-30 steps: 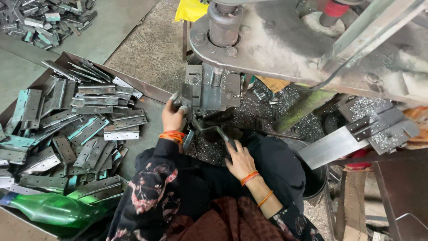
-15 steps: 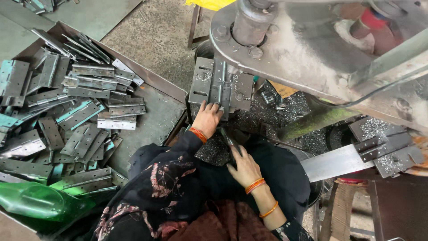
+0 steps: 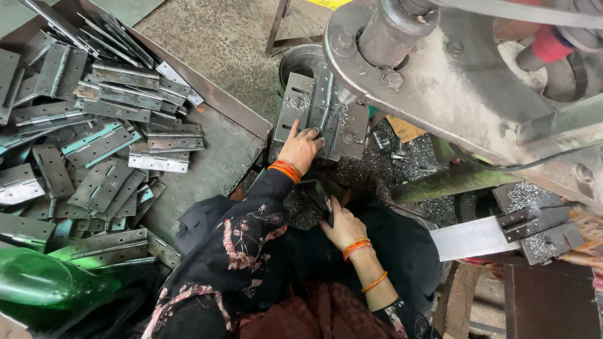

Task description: The person repeatedly places metal hinge blanks into a punch press, activates the press with a lever, and removes the finished pieces. The person handles the metal parts by hand and cycles the machine continuously.

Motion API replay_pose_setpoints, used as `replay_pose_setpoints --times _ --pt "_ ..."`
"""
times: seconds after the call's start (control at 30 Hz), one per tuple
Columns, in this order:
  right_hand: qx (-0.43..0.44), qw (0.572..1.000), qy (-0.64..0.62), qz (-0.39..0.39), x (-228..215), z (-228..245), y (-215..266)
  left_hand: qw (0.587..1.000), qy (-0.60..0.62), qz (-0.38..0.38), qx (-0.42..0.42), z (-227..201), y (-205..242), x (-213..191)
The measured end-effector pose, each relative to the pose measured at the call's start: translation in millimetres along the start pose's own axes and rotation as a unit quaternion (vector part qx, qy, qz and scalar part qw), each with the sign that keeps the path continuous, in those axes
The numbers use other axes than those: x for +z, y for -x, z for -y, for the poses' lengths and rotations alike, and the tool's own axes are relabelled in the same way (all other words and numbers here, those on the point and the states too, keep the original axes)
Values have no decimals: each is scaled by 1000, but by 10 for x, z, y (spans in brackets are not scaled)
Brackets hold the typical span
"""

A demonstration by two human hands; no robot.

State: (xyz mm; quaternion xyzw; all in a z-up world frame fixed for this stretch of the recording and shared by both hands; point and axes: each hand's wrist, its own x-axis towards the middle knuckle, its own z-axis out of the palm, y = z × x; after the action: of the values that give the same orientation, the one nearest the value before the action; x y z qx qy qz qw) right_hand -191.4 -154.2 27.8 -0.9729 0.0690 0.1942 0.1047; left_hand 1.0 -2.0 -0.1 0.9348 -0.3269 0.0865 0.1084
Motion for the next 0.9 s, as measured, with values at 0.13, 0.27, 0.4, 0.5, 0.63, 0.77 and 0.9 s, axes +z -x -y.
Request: replay_pose_setpoints --times 0.13,0.27,0.4,0.5,0.63,0.77,0.9 --pt "41 997 -55 -34 511 -17 89 1000 -27 -16 2 -65 68 -101" --pt "26 994 -91 -56 645 -44 116 997 -49 -41 -43 -189 178 -273" --pt "-16 997 -57 -38 192 -81 20 994 -35 31 -99 -170 155 -372" --pt "-27 999 -19 -26 -124 -99 -30 992 -55 -1 -111 -175 66 -301" --pt "-32 999 -3 -19 -52 -42 -59 991 -46 9 -125 -118 -162 -214" --pt "11 994 -82 -67 529 -32 122 991 -46 -15 -124 -116 -199 -123" --pt "15 994 -97 -43 564 -91 95 991 -37 -10 -127 -138 -116 -108"
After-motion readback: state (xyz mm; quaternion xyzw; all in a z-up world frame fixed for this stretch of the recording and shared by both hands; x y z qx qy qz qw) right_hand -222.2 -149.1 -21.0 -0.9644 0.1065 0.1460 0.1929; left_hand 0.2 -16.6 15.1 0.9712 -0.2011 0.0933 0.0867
